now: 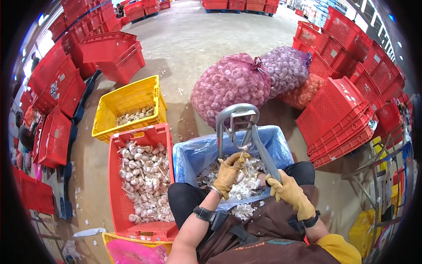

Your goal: Using a manual lever-operated slicer to slice garlic bulbs into a container.

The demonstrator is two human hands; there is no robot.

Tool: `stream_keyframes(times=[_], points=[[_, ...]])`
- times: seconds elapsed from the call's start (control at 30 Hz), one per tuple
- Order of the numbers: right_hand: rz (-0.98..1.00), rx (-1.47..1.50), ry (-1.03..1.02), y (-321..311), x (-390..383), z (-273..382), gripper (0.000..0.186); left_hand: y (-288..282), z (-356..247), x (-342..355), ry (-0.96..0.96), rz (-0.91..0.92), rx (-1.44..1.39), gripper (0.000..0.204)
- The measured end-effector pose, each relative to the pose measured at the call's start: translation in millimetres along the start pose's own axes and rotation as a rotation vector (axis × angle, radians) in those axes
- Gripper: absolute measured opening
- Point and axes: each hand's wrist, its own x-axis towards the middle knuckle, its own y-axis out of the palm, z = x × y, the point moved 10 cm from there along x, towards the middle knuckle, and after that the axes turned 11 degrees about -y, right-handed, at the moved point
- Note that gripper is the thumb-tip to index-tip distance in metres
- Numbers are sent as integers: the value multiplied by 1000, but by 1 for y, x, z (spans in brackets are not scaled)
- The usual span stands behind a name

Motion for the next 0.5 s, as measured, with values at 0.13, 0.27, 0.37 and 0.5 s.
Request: stream_keyframes(times=[0.13, 0.27, 0.37, 0.5], points=[[-38, -20, -42, 7, 10, -18, 34, 13, -12, -2, -30, 14, 0, 26], [-106, -91, -258, 21, 46, -65, 37, 21, -14, 2, -28, 62, -27, 29], [-106, -91, -342, 30, 80, -97, 38, 18, -6, 7, -40, 62, -11, 35], [-76, -89, -381, 34, 93, -85, 43, 9, 6, 8, -55, 64, 30, 40]])
